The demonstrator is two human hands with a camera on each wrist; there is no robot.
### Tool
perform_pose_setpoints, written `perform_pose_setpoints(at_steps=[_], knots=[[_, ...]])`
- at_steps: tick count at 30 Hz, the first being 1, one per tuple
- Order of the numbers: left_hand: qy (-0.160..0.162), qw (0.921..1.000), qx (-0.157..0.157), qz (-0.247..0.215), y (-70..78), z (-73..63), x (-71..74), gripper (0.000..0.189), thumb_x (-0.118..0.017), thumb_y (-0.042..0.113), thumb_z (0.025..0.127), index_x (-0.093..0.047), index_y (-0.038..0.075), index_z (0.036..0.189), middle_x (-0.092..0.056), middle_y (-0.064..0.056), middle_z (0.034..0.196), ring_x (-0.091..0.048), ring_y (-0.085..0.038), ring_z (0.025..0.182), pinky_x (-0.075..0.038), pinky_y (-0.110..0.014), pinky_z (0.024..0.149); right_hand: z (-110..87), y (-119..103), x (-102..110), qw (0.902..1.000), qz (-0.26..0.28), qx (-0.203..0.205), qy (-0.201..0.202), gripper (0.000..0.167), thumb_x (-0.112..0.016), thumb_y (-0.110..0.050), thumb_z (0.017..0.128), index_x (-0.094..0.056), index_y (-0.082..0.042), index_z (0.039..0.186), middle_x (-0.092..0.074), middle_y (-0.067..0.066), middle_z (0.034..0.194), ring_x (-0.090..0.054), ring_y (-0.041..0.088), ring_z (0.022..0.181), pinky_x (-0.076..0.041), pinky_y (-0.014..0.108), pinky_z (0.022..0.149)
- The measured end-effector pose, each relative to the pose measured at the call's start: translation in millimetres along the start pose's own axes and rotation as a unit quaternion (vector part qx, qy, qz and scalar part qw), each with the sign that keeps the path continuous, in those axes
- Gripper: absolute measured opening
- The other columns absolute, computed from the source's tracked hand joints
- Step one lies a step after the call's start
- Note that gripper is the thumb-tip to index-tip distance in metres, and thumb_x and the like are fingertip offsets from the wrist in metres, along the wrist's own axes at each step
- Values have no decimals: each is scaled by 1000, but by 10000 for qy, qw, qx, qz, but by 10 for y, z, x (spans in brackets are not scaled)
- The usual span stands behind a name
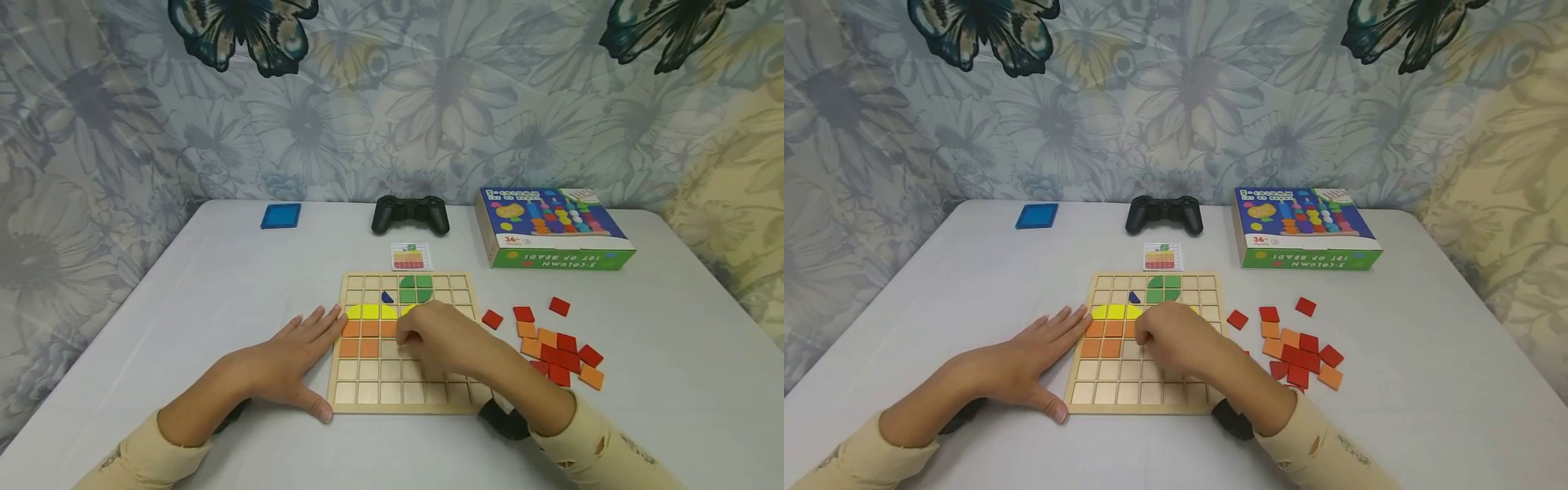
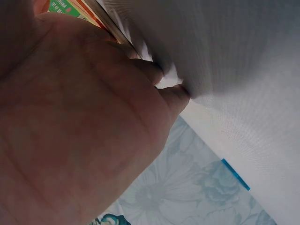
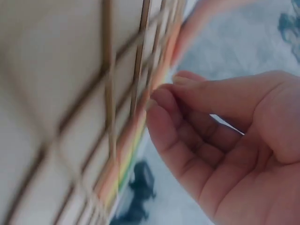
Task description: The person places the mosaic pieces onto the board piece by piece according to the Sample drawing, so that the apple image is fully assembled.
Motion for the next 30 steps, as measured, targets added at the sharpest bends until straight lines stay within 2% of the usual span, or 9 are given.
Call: perform_pose_setpoints(at_steps=[4, 7, 13, 17, 21, 30], knots=[[-26, 10000, 70, 47, -10, 6, -17, 137, -71, 80, 62, -4, 15, 163, 6, -3, 168, 8, -26, 152, -1, -51, 120, -210, 257, 188, 9990, -86, -433, -118, 18, -72, 3, 86, -74, -14, 79, -63, -7, 74, -55, 15, 76, -50, 30, 67], [-8, 10000, 35, -9, -6, 6, -18, 137, -73, 79, 63, -4, 15, 163, 5, -4, 168, 7, -27, 152, -1, -52, 120, -390, 509, 300, 9944, -246, -979, -314, 14, -77, -3, 85, -73, -16, 80, -60, -6, 73, -54, 16, 75, -49, 30, 64], [-32, 9999, 95, -37, -12, 17, -18, 137, -73, 79, 62, -4, 16, 163, 5, -2, 168, 7, -26, 152, -1, -52, 120, -717, 1085, 535, 9760, -667, -2006, -515, 8, -80, -11, 84, -72, -13, 87, -60, -1, 76, -55, 20, 76, -52, 35, 63], [-20, 9999, 115, -11, -17, 19, -19, 138, -72, 80, 62, -4, 16, 163, 6, -2, 168, 8, -26, 152, -1, -51, 120, -827, 1345, 628, 9632, -812, -2460, -724, 16, -81, -17, 83, -72, -8, 92, -61, 2, 80, -56, 23, 76, -53, 38, 63], [-31, 10000, 92, 25, -13, 15, -25, 137, -72, 80, 62, -4, 16, 163, 6, -2, 168, 8, -25, 152, -1, -51, 120, -828, 1441, 583, 9586, -667, -2603, -943, 24, -84, -18, 79, -69, -6, 93, -60, 4, 80, -56, 23, 76, -53, 37, 63], [-42, 9999, 115, 56, -17, 12, -16, 137, -72, 80, 62, -3, 16, 163, 7, -2, 168, 8, -25, 152, -1, -51, 120, -747, 1453, 521, 9662, -478, -2370, -891, 25, -86, -17, 79, -67, -6, 91, -59, 2, 79, -55, 22, 77, -54, 37, 67]])
Point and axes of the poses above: each hand's wrist, its own z-axis towards the middle knuckle, its own x-axis out of the back of the hand, y = z × x, the point moved 8 cm from there along z, towards the middle knuckle
